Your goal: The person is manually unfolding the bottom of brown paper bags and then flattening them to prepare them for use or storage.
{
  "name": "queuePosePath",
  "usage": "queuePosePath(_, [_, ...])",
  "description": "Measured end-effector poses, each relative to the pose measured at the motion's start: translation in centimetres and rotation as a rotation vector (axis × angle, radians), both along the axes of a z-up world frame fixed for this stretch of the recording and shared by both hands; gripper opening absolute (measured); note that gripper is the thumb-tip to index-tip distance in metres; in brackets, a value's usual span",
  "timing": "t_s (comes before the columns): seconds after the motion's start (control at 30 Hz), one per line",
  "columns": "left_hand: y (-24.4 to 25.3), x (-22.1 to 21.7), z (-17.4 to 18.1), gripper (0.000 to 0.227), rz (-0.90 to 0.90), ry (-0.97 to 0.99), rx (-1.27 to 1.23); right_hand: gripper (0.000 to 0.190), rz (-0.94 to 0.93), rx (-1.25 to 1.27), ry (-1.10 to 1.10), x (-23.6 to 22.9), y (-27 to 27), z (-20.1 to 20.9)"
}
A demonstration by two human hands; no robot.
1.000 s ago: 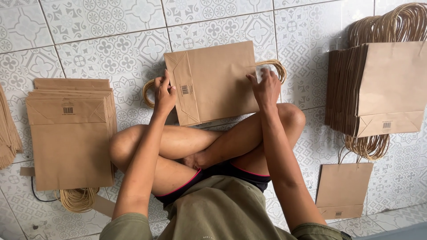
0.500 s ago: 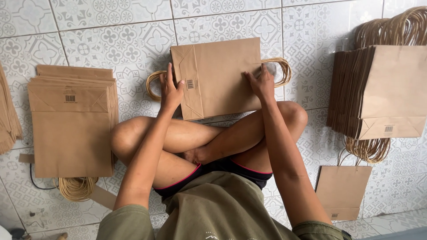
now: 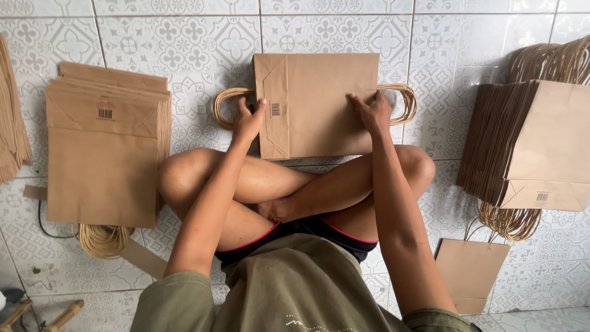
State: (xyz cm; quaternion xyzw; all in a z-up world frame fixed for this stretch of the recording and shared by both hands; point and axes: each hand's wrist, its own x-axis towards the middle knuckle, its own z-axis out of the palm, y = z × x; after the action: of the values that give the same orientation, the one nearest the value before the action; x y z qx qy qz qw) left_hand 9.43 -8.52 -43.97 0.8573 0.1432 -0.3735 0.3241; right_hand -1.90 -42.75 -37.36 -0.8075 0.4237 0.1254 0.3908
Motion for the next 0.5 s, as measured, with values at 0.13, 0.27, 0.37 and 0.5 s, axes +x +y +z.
queuePosePath(0.13, [-1.3, 0.3, -0.3, 0.096, -0.097, 0.066, 0.047, 0.096, 0.026, -0.015, -0.006, 0.1, -0.2, 0.7])
queuePosePath(0.27, [-2.6, -0.3, 3.0, 0.068, -0.097, 0.019, -0.034, 0.086, -0.009, 0.047, 0.005, 0.3, 0.5, 2.3])
queuePosePath(0.37, [-2.5, -0.2, 2.4, 0.054, -0.082, -0.053, -0.049, 0.086, -0.045, 0.087, 0.012, 0.4, 0.5, 2.6])
queuePosePath(0.5, [-3.2, 0.0, 4.7, 0.046, -0.021, -0.082, -0.069, 0.089, -0.119, 0.143, 0.021, 0.7, 0.3, 2.5])
